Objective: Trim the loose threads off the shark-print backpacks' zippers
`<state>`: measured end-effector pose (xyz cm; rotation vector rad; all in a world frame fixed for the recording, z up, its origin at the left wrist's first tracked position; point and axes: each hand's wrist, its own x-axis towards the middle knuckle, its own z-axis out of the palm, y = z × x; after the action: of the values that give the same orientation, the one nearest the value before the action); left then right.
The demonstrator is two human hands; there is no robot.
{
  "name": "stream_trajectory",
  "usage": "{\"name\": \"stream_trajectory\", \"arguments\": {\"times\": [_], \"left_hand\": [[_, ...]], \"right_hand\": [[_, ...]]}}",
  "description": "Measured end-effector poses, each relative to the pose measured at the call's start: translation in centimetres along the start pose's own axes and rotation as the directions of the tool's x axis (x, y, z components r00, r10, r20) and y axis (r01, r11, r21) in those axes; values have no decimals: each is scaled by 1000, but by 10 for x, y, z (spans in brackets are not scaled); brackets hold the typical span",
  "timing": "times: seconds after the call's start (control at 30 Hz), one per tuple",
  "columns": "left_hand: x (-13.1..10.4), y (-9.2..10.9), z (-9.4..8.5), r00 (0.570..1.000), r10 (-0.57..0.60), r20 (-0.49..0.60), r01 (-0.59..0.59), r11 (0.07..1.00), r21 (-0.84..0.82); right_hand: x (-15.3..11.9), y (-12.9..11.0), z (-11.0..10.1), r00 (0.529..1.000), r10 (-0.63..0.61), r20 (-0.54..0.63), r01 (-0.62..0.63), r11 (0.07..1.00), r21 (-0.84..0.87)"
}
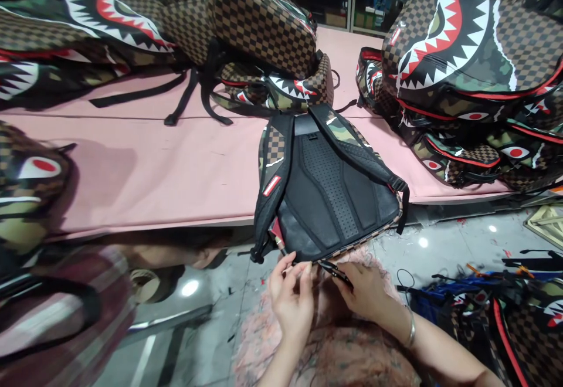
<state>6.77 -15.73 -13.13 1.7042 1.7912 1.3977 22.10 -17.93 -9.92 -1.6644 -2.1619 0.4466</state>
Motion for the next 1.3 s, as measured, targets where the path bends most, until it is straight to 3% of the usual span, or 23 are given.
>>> {"name": "stream_trajectory", "arguments": {"times": [0.1, 0.2, 0.57, 1.0, 1.2, 1.3], "left_hand": [[1, 1, -5, 985, 169, 14, -169, 975, 144], [4, 5, -7, 966, 257, 8, -253, 942, 221], [6, 10, 3, 936, 350, -44, -324, 902, 286], [10, 8, 7, 970, 241, 19, -236, 926, 295], [12, 3, -5, 976, 214, 29, -216, 971, 104], [16, -2, -15, 990, 136, -26, -135, 990, 40]], "right_hand": [[0, 0, 2, 1000, 3, 2, -3, 1000, 7], [2, 0, 4, 1000, 1, 17, -1, 1000, 13], [4, -1, 4, 999, 12, 45, -12, 1000, 0], [4, -10, 4, 1000, 13, -10, -14, 995, -96], [3, -2, 14, 997, -23, -78, 35, 987, 156], [4, 1, 15, 997, 6, -78, 15, 963, 271]]}}
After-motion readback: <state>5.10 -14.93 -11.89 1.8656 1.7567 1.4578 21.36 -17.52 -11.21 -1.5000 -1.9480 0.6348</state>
